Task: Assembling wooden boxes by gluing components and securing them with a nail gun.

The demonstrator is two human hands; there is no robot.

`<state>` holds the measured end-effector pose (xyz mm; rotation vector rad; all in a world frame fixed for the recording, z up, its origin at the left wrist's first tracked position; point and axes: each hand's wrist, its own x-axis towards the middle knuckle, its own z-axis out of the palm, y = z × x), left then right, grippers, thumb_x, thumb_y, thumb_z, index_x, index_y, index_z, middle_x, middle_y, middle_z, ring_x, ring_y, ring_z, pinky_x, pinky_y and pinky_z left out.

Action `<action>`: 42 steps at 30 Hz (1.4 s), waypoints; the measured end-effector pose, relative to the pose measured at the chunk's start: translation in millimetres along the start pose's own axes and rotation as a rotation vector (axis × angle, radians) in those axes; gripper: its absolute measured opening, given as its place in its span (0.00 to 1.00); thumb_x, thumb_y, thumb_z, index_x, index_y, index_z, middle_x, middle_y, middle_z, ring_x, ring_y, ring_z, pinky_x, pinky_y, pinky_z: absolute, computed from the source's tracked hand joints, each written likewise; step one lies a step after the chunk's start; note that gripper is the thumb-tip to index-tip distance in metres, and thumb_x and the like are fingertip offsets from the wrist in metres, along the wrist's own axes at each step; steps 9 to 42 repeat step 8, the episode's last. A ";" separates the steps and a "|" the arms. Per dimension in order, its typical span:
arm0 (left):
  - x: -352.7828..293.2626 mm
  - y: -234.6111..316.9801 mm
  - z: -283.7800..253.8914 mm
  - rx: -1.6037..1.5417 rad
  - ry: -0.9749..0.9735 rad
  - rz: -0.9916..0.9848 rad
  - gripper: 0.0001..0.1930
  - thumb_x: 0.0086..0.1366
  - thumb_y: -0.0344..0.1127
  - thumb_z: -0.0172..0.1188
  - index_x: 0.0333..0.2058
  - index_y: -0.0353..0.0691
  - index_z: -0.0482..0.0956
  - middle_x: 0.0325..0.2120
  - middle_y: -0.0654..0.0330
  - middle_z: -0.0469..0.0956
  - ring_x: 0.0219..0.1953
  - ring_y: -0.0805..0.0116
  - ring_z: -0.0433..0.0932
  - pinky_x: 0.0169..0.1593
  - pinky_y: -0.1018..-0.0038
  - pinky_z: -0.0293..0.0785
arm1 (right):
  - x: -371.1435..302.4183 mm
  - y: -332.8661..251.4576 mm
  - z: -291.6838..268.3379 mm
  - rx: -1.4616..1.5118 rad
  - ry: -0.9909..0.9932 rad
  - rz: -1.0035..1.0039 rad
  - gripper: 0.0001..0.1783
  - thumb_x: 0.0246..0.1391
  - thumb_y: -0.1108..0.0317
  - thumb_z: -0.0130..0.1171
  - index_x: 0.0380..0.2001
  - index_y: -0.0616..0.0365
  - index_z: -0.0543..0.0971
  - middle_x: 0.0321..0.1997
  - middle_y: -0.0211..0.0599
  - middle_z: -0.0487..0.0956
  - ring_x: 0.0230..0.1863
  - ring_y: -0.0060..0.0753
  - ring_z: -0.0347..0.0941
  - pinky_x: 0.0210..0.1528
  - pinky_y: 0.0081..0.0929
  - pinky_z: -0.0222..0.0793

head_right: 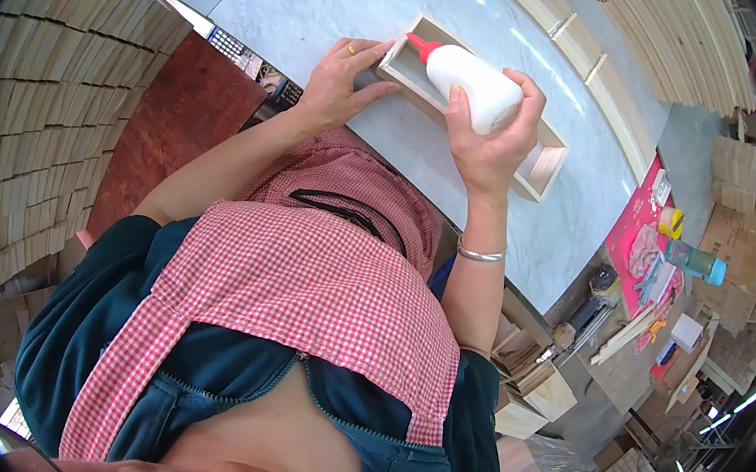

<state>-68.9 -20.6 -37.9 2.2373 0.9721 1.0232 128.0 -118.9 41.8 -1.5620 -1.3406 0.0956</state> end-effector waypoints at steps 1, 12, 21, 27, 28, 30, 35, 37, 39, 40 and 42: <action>-0.1 -0.7 0.1 0.001 -0.001 -0.003 0.28 0.61 0.46 0.68 0.58 0.42 0.78 0.49 0.58 0.79 0.50 0.60 0.74 0.55 0.69 0.72 | -0.6 -2.9 -3.6 0.004 -0.010 0.006 0.31 0.46 0.66 0.72 0.53 0.56 0.69 0.49 0.42 0.76 0.45 0.42 0.77 0.45 0.33 0.76; -0.3 0.6 -1.7 -0.007 -0.017 -0.014 0.28 0.61 0.45 0.69 0.59 0.42 0.78 0.50 0.58 0.79 0.51 0.61 0.74 0.55 0.69 0.72 | -12.4 -17.5 -15.3 0.060 -0.109 0.080 0.31 0.47 0.66 0.71 0.53 0.57 0.69 0.49 0.42 0.76 0.45 0.42 0.77 0.46 0.34 0.75; -0.3 0.6 -1.7 -0.007 -0.017 -0.014 0.28 0.61 0.45 0.69 0.59 0.42 0.78 0.50 0.58 0.79 0.51 0.61 0.74 0.55 0.69 0.72 | -12.4 -17.5 -15.3 0.060 -0.109 0.080 0.31 0.47 0.66 0.71 0.53 0.57 0.69 0.49 0.42 0.76 0.45 0.42 0.77 0.46 0.34 0.75; -0.3 0.6 -1.7 -0.007 -0.017 -0.014 0.28 0.61 0.45 0.69 0.59 0.42 0.78 0.50 0.58 0.79 0.51 0.61 0.74 0.55 0.69 0.72 | -12.4 -17.5 -15.3 0.060 -0.109 0.080 0.31 0.47 0.66 0.71 0.53 0.57 0.69 0.49 0.42 0.76 0.45 0.42 0.77 0.46 0.34 0.75; -0.3 0.6 -1.7 -0.007 -0.017 -0.014 0.28 0.61 0.45 0.69 0.59 0.42 0.78 0.50 0.58 0.79 0.51 0.61 0.74 0.55 0.69 0.72 | -12.4 -17.5 -15.3 0.060 -0.109 0.080 0.31 0.47 0.66 0.71 0.53 0.57 0.69 0.49 0.42 0.76 0.45 0.42 0.77 0.46 0.34 0.75; -0.3 0.6 -1.7 -0.007 -0.017 -0.014 0.28 0.61 0.45 0.69 0.59 0.42 0.78 0.50 0.58 0.79 0.51 0.61 0.74 0.55 0.69 0.72 | -12.4 -17.5 -15.3 0.060 -0.109 0.080 0.31 0.47 0.66 0.71 0.53 0.57 0.69 0.49 0.42 0.76 0.45 0.42 0.77 0.46 0.34 0.75; -0.3 0.6 -1.7 -0.007 -0.017 -0.014 0.28 0.61 0.45 0.69 0.59 0.42 0.78 0.50 0.58 0.79 0.51 0.61 0.74 0.55 0.69 0.72 | -12.4 -17.5 -15.3 0.060 -0.109 0.080 0.31 0.47 0.66 0.71 0.53 0.57 0.69 0.49 0.42 0.76 0.45 0.42 0.77 0.46 0.34 0.75; -0.3 0.6 -1.7 -0.007 -0.017 -0.014 0.28 0.61 0.45 0.69 0.59 0.42 0.78 0.50 0.58 0.79 0.51 0.61 0.74 0.55 0.69 0.72 | -12.4 -17.5 -15.3 0.060 -0.109 0.080 0.31 0.47 0.66 0.71 0.53 0.57 0.69 0.49 0.42 0.76 0.45 0.42 0.77 0.46 0.34 0.75; -0.3 0.6 -1.7 -0.007 -0.017 -0.014 0.28 0.61 0.45 0.69 0.59 0.42 0.78 0.50 0.58 0.79 0.51 0.61 0.74 0.55 0.69 0.72 | -12.4 -17.5 -15.3 0.060 -0.109 0.080 0.31 0.47 0.66 0.71 0.53 0.57 0.69 0.49 0.42 0.76 0.45 0.42 0.77 0.46 0.34 0.75; -0.3 0.6 -1.7 -0.007 -0.017 -0.014 0.28 0.61 0.45 0.69 0.59 0.42 0.78 0.50 0.58 0.79 0.51 0.61 0.74 0.55 0.69 0.72 | -12.4 -17.5 -15.3 0.060 -0.109 0.080 0.31 0.47 0.66 0.71 0.53 0.57 0.69 0.49 0.42 0.76 0.45 0.42 0.77 0.46 0.34 0.75; -0.3 0.6 -1.7 -0.007 -0.017 -0.014 0.28 0.61 0.45 0.69 0.59 0.42 0.78 0.50 0.58 0.79 0.51 0.61 0.74 0.55 0.69 0.72 | -12.4 -17.5 -15.3 0.060 -0.109 0.080 0.31 0.47 0.66 0.71 0.53 0.57 0.69 0.49 0.42 0.76 0.45 0.42 0.77 0.46 0.34 0.75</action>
